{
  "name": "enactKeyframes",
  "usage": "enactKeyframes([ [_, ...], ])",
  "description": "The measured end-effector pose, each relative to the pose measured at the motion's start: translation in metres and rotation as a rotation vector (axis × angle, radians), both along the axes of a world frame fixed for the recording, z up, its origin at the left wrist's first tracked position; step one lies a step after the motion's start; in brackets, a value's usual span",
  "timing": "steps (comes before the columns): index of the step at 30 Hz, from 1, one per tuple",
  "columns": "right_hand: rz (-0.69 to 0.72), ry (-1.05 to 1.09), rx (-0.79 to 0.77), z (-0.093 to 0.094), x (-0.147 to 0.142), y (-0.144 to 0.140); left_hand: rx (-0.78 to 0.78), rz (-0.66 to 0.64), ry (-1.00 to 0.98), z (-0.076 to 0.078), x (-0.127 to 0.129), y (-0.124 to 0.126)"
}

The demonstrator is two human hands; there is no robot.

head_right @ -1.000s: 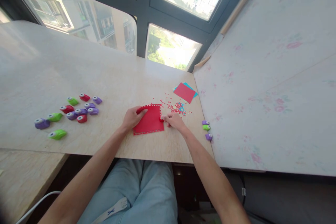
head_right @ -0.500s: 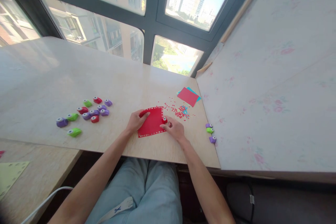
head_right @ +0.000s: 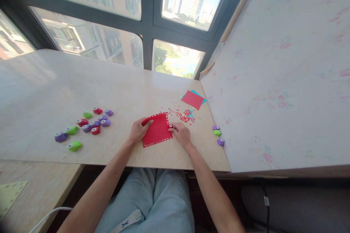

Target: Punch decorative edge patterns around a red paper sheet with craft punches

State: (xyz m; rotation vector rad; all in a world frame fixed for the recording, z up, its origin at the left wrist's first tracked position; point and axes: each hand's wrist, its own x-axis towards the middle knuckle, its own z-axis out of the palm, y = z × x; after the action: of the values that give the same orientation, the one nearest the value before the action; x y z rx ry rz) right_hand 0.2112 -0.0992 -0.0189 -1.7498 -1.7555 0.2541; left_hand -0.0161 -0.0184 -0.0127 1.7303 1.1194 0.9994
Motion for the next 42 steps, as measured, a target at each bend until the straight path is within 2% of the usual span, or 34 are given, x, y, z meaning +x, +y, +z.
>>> enactKeyframes([
  [15,0.074,0.042,0.013,-0.002,0.0,0.001,-0.005,-0.003,0.021,-0.003,0.001,0.002],
  [24,0.052,0.042,0.011,-0.002,0.0,0.003,-0.038,-0.01,0.015,0.0,0.002,0.0],
  [31,0.145,0.037,-0.02,0.001,0.0,0.004,-0.007,0.001,0.039,-0.001,0.002,0.002],
  [42,0.12,0.092,-0.008,0.0,0.002,0.012,-0.041,0.008,0.013,-0.001,0.002,0.003],
])
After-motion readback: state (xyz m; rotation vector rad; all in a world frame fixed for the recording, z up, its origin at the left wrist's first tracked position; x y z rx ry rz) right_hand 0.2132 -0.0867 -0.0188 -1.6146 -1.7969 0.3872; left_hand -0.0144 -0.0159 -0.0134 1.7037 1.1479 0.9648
